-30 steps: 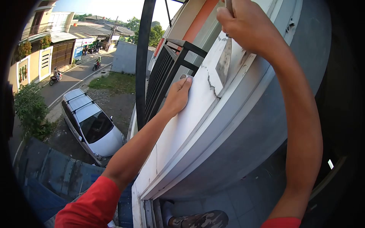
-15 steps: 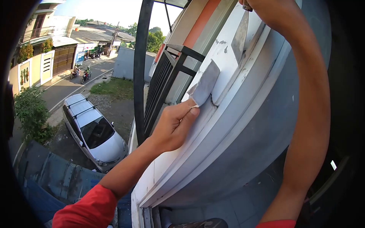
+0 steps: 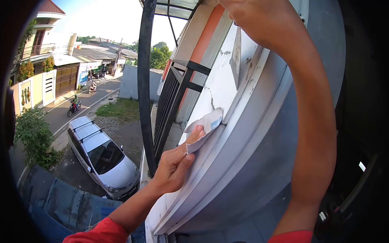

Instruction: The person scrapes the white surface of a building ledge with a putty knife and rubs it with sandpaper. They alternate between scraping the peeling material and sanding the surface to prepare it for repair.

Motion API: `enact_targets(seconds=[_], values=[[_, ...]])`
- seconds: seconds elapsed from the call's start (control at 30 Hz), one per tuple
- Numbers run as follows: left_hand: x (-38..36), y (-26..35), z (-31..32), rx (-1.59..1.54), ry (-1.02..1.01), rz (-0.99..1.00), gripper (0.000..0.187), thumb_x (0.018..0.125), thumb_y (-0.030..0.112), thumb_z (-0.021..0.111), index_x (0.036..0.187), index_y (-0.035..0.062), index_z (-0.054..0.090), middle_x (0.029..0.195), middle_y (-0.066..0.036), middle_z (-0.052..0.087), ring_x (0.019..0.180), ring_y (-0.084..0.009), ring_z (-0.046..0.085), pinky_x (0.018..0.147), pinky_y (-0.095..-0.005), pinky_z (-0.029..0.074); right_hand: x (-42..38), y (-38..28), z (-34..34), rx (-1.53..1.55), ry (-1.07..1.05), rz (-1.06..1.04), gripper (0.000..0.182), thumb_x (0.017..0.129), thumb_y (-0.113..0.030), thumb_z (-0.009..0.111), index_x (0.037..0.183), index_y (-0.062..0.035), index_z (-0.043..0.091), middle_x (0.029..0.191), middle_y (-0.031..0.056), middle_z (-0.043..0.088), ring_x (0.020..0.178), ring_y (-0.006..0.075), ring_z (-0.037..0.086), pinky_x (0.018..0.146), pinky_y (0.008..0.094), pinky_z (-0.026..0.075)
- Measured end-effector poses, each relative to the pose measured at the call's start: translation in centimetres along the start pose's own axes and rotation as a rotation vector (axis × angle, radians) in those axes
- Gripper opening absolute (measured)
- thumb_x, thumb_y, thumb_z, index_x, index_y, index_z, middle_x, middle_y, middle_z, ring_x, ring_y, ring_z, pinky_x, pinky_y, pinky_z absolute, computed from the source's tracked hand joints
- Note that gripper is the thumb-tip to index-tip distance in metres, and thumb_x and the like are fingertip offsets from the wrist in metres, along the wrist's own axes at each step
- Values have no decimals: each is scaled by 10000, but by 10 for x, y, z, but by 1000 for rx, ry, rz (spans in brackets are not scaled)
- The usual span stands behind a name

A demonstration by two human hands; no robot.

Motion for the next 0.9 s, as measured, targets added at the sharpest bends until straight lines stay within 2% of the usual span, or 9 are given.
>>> enact_targets(seconds=[0.1,0.17,0.27,0.4,0.53,0.7,0.73,0.8,0.9], values=[[30,-9,-1,-23,28,-64,469,1066,104,462,1533,61,441,1562,-174,458,1482,-347,373,1188,-360,304,2,22,13,-28,48,0,121,1037,-132,496,1074,-19,476,709,0,462,593,89,484,547,268,454],[44,-10,-1,-21,37,-132,471,1070,104,451,1536,42,423,1558,-178,463,1462,-345,410,1176,-351,315,6,43,7,-3,-23,-7,261,1033,-222,501,1229,-49,493,726,44,586,651,126,545,649,319,484],[35,-6,2,-32,56,-153,473,1070,89,432,1531,-12,402,1555,-183,470,1452,-329,435,1172,-343,314,1,43,6,15,-41,133,308,976,-227,603,1150,13,519,740,167,633,672,295,641,731,397,515],[2,3,8,-10,66,-1,474,1064,75,432,1523,-40,396,1582,-205,423,1513,-290,333,1199,-337,262,-4,34,9,25,-145,82,322,956,-153,538,1197,46,463,689,139,590,614,243,622,658,397,517],[66,-5,-3,-92,43,-205,463,1061,77,447,1513,-20,420,1582,-225,408,1513,-282,329,1196,-324,263,15,37,2,9,-35,121,320,947,-157,554,1188,30,457,701,168,627,607,327,645,671,460,532],[7,-23,0,-36,107,-129,459,1073,117,439,1521,20,433,1563,-217,437,1488,-283,376,1177,-332,292,-34,12,60,-32,-416,27,333,941,-140,577,1175,56,445,758,273,672,735,435,708,730,494,546],[-14,-29,1,35,161,-150,462,1083,159,445,1526,26,436,1395,-197,622,1295,-235,588,1073,-320,398,-27,10,53,-30,-359,30,322,944,-132,569,1178,52,447,746,260,669,709,425,704,714,486,544],[-34,-46,-9,-61,163,-462,323,1093,198,461,1304,-18,575,1126,-71,611,1046,-128,532,922,-270,416,-4,9,26,-6,-235,68,302,948,-114,552,1186,41,451,724,235,659,664,408,693,690,472,537],[-44,-87,-17,-91,171,-598,333,1097,222,472,1219,-38,641,989,-5,607,916,-72,502,839,-242,424,-6,25,28,-5,-208,106,289,938,-103,556,1174,39,467,700,221,638,630,374,681,643,439,528]])
Point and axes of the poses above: each hand's wrist, its own x-axis towards the middle knuckle, its own z-axis out of the palm, y = z × x, the point moved 3 cm from there along x, towards the middle knuckle
